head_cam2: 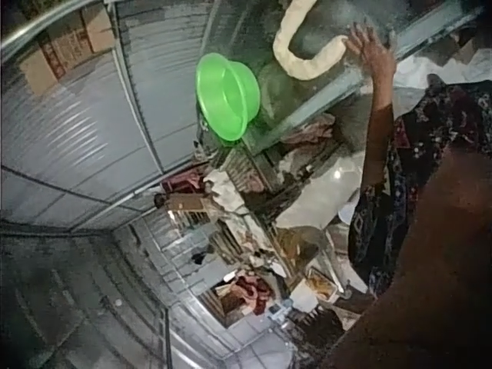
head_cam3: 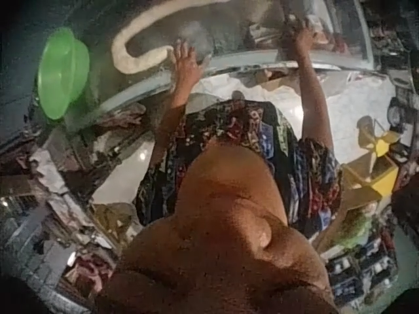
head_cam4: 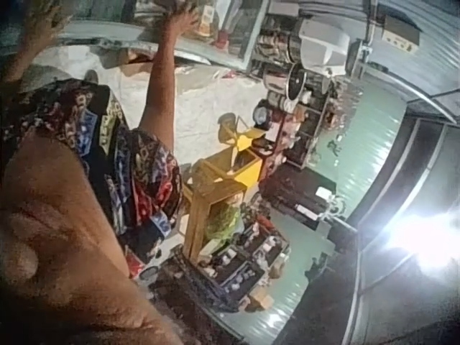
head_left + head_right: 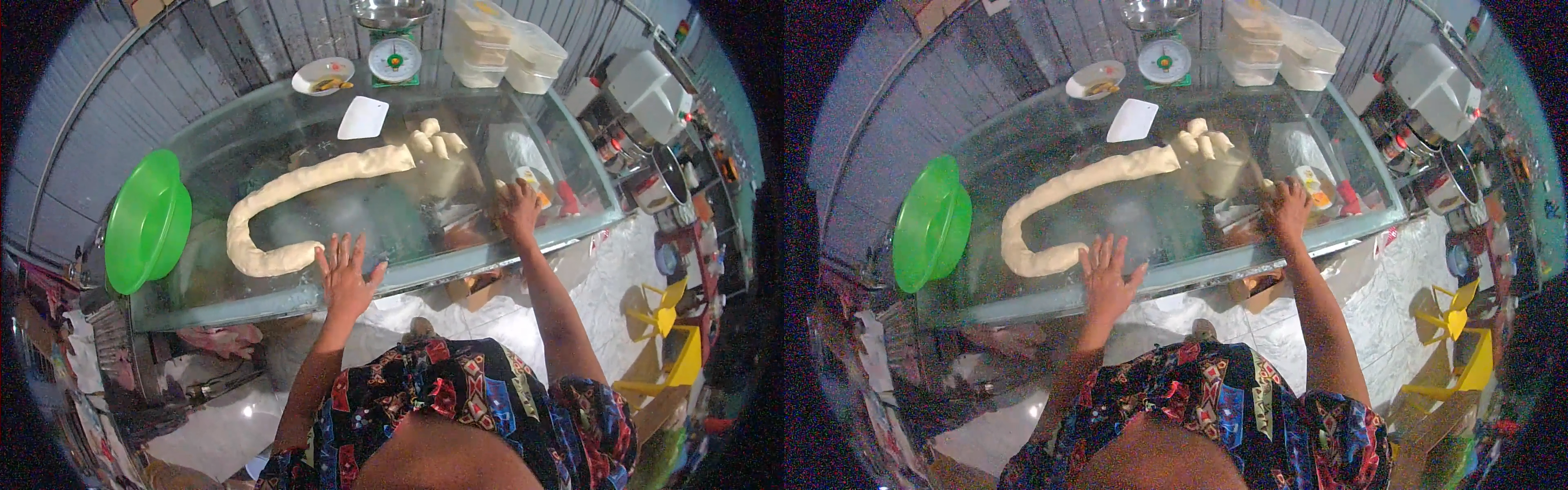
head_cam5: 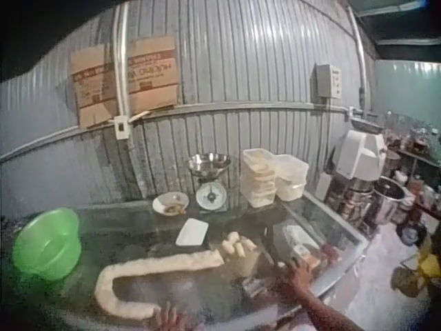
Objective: Cutting dough into smaller portions using a bench scraper and rolling them into small balls.
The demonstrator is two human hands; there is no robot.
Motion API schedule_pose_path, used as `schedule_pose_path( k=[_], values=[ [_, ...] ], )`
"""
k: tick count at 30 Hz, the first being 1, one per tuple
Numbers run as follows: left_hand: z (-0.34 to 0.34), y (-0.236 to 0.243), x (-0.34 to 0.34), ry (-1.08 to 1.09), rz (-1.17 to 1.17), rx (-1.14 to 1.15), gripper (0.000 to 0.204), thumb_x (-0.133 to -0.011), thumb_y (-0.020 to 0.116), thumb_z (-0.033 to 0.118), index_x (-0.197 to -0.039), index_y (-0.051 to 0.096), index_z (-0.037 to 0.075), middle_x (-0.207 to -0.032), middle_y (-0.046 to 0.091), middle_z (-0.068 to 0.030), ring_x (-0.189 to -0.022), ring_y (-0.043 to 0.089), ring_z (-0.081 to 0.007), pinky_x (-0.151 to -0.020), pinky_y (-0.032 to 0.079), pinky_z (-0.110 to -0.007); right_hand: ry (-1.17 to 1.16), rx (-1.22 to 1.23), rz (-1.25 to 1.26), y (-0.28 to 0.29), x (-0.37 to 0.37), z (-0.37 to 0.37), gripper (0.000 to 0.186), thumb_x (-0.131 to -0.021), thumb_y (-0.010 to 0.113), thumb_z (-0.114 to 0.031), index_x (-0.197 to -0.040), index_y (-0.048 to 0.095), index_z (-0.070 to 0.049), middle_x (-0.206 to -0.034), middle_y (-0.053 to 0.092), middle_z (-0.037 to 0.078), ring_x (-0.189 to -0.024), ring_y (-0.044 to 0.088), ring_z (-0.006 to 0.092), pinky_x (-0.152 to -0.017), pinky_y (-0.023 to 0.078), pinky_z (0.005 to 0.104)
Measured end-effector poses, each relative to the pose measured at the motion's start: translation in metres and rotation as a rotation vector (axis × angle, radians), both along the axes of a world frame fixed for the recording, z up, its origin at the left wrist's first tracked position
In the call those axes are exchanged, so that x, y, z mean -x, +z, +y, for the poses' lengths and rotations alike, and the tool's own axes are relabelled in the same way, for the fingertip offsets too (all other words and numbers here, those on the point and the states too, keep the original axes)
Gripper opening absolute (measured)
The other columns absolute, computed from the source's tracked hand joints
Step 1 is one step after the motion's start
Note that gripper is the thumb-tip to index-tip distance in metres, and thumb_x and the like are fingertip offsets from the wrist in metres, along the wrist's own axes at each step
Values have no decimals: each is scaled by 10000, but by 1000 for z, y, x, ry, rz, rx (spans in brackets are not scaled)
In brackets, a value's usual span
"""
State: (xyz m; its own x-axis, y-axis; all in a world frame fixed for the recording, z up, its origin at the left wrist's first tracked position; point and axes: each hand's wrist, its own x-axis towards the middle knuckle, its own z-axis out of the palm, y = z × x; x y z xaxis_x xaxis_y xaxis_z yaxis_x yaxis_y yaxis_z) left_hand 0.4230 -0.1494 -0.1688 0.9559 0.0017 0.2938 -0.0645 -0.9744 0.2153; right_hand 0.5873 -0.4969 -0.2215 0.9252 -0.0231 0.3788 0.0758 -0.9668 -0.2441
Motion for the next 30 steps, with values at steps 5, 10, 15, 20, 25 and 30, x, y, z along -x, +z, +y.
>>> schedule_pose_path(
  k=[5, 10, 15, 20, 25, 30],
  values=[
    [1, -4, -5, -3, -41, 30, 579, -821, 552, 448, -1250, 490, 63, -1301, 446, -168, -1293, 303, -320, -1092, 76, -533, 14, -122, -26, -7, -7, -6, 465, -724, 673, -318, -1132, 537, -142, -1149, 504, 101, -1130, 429, 309, -945, 304, 466],
    [1, -5, -2, -1, -51, 61, 552, -810, 586, 416, -1218, 514, 51, -1292, 456, -168, -1285, 317, -332, -1082, 100, -546, 18, -191, -146, -5, 2, 2, 489, -650, 618, -37, -1125, 549, -135, -1111, 506, 107, -1097, 451, 330, -902, 346, 460],
    [-1, -3, 0, 10, -37, 85, 534, -795, 625, 379, -1203, 526, 50, -1292, 458, -167, -1282, 321, -341, -1072, 126, -557, -52, -102, -86, 7, 5, 8, 555, -651, 599, -30, -1183, 519, -164, -1135, 483, 108, -1113, 440, 331, -913, 344, 451],
    [-1, -2, 1, 9, -32, 86, 531, -792, 626, 373, -1196, 528, 43, -1286, 463, -159, -1285, 323, -323, -1078, 130, -545, -64, -135, -68, 11, 8, 5, 452, -714, 598, -101, -1158, 529, -153, -1146, 479, 108, -1126, 435, 319, -917, 334, 444],
    [5, -5, 2, -11, -72, 102, 549, -795, 606, 419, -1187, 533, 41, -1267, 473, -159, -1269, 339, -320, -1086, 114, -531, -44, -163, -201, 12, 8, 12, 359, -772, 607, -230, -1115, 552, -139, -1140, 496, 89, -1115, 443, 310, -908, 331, 439],
    [9, -1, 0, -8, -74, 96, 537, -778, 634, 400, -1173, 546, 47, -1255, 488, -143, -1262, 353, -308, -1087, 136, -519, -87, -90, -65, 8, 5, 14, 397, -749, 635, -293, -1099, 545, -128, -1115, 502, 91, -1085, 453, 305, -930, 310, 451]
  ],
)
